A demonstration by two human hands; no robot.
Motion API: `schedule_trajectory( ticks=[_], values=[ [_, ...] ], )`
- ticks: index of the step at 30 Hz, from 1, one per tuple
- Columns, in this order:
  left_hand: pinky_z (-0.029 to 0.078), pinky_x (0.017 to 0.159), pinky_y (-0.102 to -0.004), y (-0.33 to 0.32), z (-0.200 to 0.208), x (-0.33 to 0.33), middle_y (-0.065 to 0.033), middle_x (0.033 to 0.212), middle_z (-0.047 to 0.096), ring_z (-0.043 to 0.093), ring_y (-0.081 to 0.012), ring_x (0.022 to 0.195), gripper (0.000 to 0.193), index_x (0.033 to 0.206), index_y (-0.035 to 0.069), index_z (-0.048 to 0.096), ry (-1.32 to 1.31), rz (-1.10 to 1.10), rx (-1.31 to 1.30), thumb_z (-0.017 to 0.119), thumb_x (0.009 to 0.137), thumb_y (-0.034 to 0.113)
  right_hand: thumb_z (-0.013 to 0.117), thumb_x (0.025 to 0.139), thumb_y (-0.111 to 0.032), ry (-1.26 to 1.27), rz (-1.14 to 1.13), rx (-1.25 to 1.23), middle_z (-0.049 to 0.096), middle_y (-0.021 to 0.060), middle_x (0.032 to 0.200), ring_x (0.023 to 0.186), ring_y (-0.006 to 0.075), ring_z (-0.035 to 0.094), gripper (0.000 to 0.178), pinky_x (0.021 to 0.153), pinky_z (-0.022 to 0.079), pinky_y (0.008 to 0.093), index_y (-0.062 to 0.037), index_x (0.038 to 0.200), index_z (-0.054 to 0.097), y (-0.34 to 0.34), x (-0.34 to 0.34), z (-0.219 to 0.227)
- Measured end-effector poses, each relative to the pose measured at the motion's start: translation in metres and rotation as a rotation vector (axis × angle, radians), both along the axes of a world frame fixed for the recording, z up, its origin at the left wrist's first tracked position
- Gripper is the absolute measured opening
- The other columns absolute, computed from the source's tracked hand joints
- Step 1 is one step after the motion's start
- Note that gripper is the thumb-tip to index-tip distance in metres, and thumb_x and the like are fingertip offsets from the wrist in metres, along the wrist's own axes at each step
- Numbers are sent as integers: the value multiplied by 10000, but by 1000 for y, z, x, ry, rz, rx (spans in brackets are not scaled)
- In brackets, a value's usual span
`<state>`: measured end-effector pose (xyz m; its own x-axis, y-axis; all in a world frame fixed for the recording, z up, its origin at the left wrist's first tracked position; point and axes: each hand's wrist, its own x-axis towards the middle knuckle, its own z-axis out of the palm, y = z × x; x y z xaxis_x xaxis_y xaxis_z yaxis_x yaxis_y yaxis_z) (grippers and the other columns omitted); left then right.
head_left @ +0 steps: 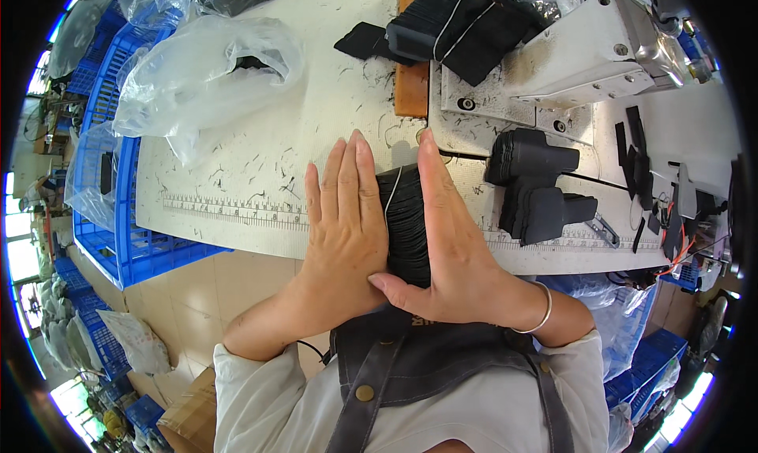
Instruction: Counts, organizes, and stitches small shoe upper components using an industrial sewing machine.
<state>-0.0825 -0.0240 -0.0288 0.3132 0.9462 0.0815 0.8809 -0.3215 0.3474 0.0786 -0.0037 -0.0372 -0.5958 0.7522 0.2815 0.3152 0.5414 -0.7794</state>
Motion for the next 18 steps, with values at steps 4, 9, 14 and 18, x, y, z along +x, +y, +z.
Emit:
schedule_trajectory(
  ticks=[4, 9, 14, 18],
  values=[
    [103, 1108, -593, 0, 0, -3, -299, 1494, 142, 172, -461, 1379, 1106, 1431, -134, 22, -137, 13, -166, 710, 611, 145, 676, 809, -251, -20, 18, -14, 76, 403, 1459, 1385, 514, 118, 974, 1132, 174, 485, 146, 1427, 37, -2, 8, 1],
    [126, 1098, -600, -13, 7, -5, -297, 1494, 173, 185, -448, 1390, 1100, 1432, -130, 81, -80, -23, -45, 741, 610, 186, 615, 861, -216, 27, 8, -109, 120, 381, 1467, 1381, 491, 177, 854, 1121, 205, 473, 136, 1433, 87, -10, 20, 0],
    [155, 1082, -611, -12, -4, 1, -307, 1486, 202, 208, -446, 1391, 1068, 1421, -140, 134, 8, 11, 53, 730, 614, 227, 615, 844, -372, -294, -150, 219, 331, 341, 1401, 1308, 423, 377, 834, 1044, 339, 493, 148, 1388, 256, -11, 10, 14],
    [164, 1074, -614, -7, -3, 5, -303, 1477, 232, 244, -440, 1378, 1046, 1414, -146, 158, 39, 20, 101, 707, 635, 285, 583, 818, -511, -483, -271, 311, 459, 301, 1326, 1235, 374, 483, 867, 1002, 383, 504, 141, 1343, 356, -12, 7, 11]
  ],
)
